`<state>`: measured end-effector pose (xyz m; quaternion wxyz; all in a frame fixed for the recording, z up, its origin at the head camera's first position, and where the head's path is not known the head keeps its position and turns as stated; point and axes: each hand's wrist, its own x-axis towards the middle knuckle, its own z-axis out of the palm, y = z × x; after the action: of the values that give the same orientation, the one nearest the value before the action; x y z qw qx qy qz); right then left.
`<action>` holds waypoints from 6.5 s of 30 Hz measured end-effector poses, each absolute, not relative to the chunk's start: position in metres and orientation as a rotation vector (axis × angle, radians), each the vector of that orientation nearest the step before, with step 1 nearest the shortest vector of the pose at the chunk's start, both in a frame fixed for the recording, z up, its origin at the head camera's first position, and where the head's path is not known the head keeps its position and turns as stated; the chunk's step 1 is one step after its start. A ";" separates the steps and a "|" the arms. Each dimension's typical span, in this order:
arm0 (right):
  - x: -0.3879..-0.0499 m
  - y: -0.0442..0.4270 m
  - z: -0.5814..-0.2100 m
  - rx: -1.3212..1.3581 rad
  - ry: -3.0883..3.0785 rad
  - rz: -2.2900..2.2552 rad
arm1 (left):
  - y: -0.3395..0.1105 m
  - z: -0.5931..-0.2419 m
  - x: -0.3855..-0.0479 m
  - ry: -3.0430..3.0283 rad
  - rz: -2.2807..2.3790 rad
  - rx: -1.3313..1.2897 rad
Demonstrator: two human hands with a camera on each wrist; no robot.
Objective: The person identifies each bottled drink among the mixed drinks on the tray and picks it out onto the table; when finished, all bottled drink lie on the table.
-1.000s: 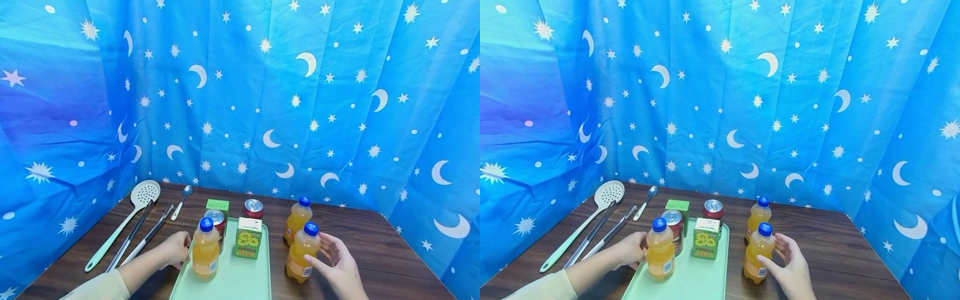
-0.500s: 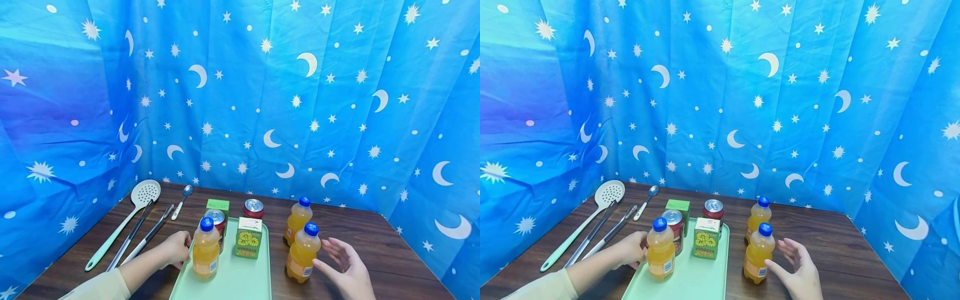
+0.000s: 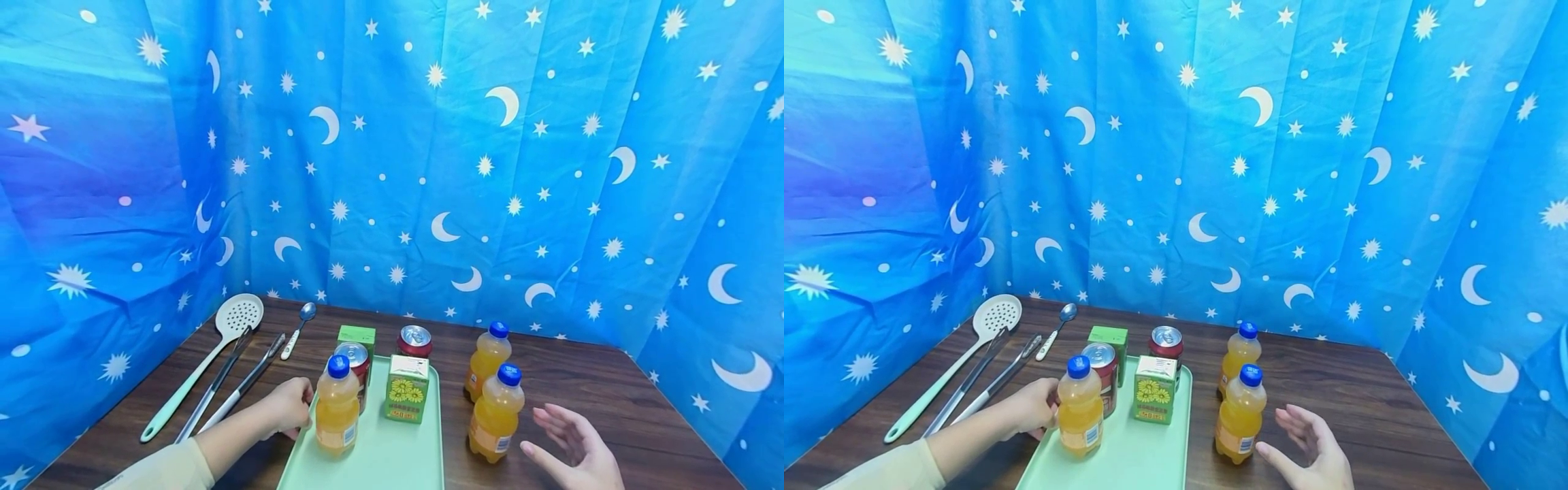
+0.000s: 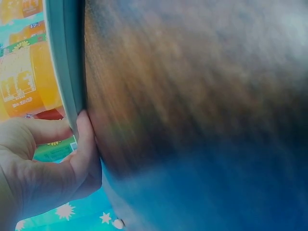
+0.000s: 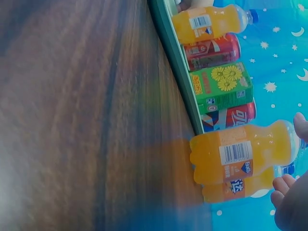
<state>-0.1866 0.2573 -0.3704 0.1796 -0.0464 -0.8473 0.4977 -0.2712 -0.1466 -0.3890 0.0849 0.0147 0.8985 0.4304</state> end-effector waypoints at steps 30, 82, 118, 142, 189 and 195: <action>-0.168 0.219 -0.371 -0.024 -2.392 1.614 | -0.146 -0.385 -0.268 2.673 1.306 0.047; -0.178 0.152 -0.358 0.184 -2.403 1.915 | -0.147 -0.386 -0.270 2.689 1.264 0.030; -0.199 0.124 -0.358 0.420 -2.374 1.913 | -0.146 -0.387 -0.271 2.693 1.261 0.068; -0.210 0.094 -0.346 0.518 -2.413 1.940 | -0.147 -0.387 -0.272 2.686 1.259 0.066; -0.225 0.040 -0.352 0.517 -2.436 1.750 | -0.147 -0.391 -0.271 2.681 1.310 0.080; -0.227 0.037 -0.353 0.534 -2.454 1.705 | -0.148 -0.390 -0.271 2.672 1.316 0.079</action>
<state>-0.2267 0.0375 -0.3529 0.0529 0.1756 -0.8074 0.5608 -0.2711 -0.1476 -0.3903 0.0811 0.0264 0.8938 0.4403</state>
